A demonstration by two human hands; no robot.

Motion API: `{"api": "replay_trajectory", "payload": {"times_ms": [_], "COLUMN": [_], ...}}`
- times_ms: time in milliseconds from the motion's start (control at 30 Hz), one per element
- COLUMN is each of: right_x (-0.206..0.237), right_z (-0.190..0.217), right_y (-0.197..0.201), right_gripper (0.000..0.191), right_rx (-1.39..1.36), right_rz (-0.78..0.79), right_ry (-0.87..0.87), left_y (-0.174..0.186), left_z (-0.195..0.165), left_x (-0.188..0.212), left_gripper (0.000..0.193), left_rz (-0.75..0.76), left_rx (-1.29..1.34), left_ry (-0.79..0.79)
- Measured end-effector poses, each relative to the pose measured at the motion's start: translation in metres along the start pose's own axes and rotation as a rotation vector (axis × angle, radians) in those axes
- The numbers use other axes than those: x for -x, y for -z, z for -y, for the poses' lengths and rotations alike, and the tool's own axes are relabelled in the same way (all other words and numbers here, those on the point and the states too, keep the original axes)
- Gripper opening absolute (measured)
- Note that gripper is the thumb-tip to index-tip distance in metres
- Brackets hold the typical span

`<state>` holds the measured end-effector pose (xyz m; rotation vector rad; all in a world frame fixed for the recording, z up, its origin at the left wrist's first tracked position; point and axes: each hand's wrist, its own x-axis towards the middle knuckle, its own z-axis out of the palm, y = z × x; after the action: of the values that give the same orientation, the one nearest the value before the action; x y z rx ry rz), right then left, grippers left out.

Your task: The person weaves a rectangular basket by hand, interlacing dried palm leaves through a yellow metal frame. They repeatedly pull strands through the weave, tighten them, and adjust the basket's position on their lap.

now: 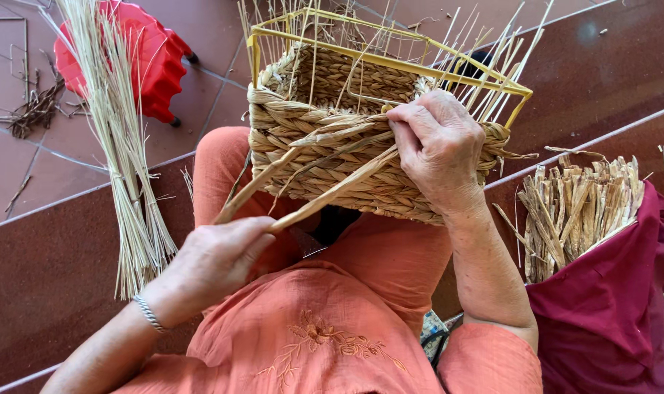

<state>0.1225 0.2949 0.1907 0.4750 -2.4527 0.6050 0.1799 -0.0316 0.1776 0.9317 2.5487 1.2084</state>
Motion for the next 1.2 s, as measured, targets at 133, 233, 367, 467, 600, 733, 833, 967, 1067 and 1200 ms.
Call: {"api": "replay_trajectory", "payload": {"times_ms": [133, 233, 367, 467, 600, 733, 833, 967, 1067, 1200], "right_x": [0.001, 0.002, 0.0, -0.005, -0.007, 0.007, 0.018, 0.026, 0.028, 0.032], "right_z": [0.001, 0.002, 0.003, 0.004, 0.006, 0.008, 0.004, -0.002, -0.003, -0.003], "right_y": [0.001, -0.003, 0.003, 0.021, 0.034, 0.019, 0.016, 0.02, 0.018, 0.011], "right_gripper": [0.014, 0.014, 0.013, 0.022, 0.036, 0.026, 0.021, 0.024, 0.024, 0.026], "right_rx": [0.011, 0.024, -0.006, -0.1, -0.144, -0.021, -0.027, -0.065, -0.056, -0.022], "right_rz": [0.015, 0.009, 0.053, 0.161, 0.265, 0.193, 0.148, 0.152, 0.124, 0.106], "right_ry": [-0.006, -0.011, -0.003, 0.023, 0.097, 0.085, 0.066, 0.052, 0.09, 0.111], "left_y": [0.009, 0.007, 0.024, 0.051, 0.082, 0.095, 0.101, 0.094, 0.083, 0.051], "left_z": [0.026, 0.036, 0.025, 0.0, -0.03, -0.047, -0.04, -0.01, 0.003, -0.005], "left_x": [0.005, 0.004, 0.012, 0.02, 0.013, -0.003, -0.017, -0.054, -0.093, -0.146], "left_gripper": [0.018, 0.016, 0.019, 0.016, 0.005, 0.017, 0.019, 0.015, 0.014, 0.024], "left_rz": [0.054, 0.163, 0.169, 0.064, -0.088, -0.256, -0.33, -0.557, -0.603, -0.456], "left_rx": [-0.012, -0.413, -0.007, -0.13, -0.798, -1.071, -1.256, -1.061, -0.62, -0.31], "left_ry": [0.166, 0.226, 0.299, 0.074, -0.047, -0.076, -0.051, -0.037, -0.308, -0.857]}}
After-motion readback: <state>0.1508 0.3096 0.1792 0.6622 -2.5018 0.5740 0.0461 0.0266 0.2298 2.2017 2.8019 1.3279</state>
